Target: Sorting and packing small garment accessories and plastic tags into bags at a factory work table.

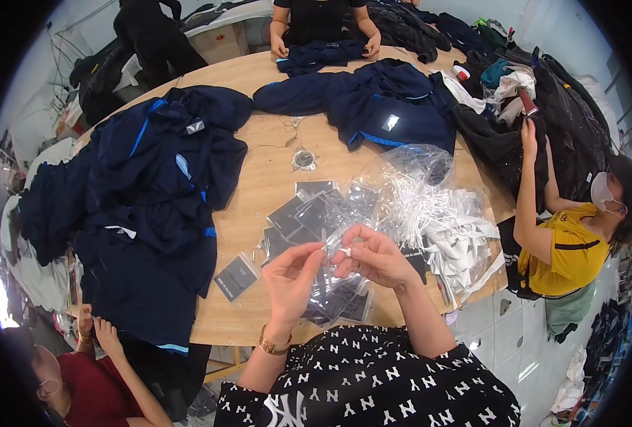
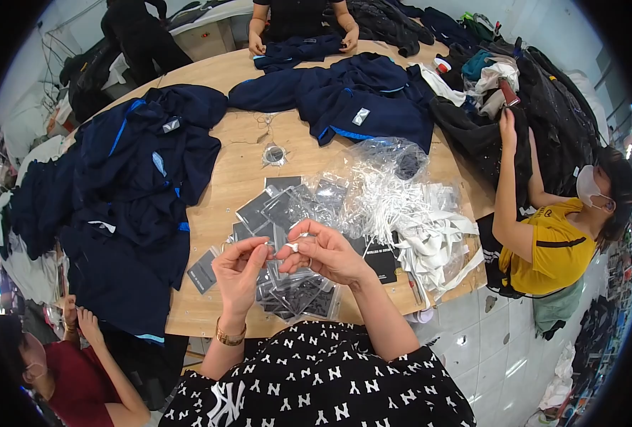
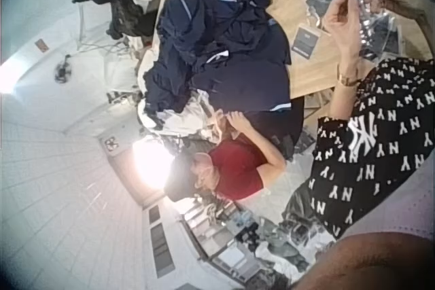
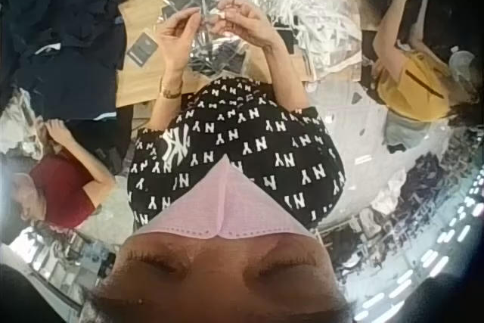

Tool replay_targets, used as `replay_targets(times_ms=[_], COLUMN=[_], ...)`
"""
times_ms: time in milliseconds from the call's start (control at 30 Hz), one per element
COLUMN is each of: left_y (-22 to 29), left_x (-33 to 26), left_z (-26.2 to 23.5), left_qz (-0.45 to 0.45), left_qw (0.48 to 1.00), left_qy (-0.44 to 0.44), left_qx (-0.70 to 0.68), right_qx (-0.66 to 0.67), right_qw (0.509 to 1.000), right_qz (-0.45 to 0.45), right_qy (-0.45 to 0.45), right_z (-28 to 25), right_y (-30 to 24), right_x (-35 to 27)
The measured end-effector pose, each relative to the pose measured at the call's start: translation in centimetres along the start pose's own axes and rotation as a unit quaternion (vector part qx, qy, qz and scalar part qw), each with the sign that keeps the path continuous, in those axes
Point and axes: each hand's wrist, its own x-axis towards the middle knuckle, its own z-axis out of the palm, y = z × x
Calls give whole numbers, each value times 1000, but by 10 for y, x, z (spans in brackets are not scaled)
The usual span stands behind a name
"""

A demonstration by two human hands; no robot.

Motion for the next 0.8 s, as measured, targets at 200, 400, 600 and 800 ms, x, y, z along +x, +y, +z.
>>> replay_targets(times_ms=[200, 400, 600, 800], left_y=[-2, -2, 0, -10], left_x=[-1, 0, 1, 2], left_z=[2, 0, 2, 0], left_qz=[-20, -22, -38, -25], left_qw=[1000, 999, 998, 996], left_qy=[-19, -42, -41, -57], left_qx=[-5, -17, -7, 60], right_qx=[-34, -194, -363, -414], right_qw=[999, 978, 919, 890], right_qz=[2, -48, -44, -70], right_qy=[5, 55, 149, 178], right_z=[-12, -11, 12, 18], right_y=[1, -1, -18, -18], right_x=[-1, -1, -4, -8])
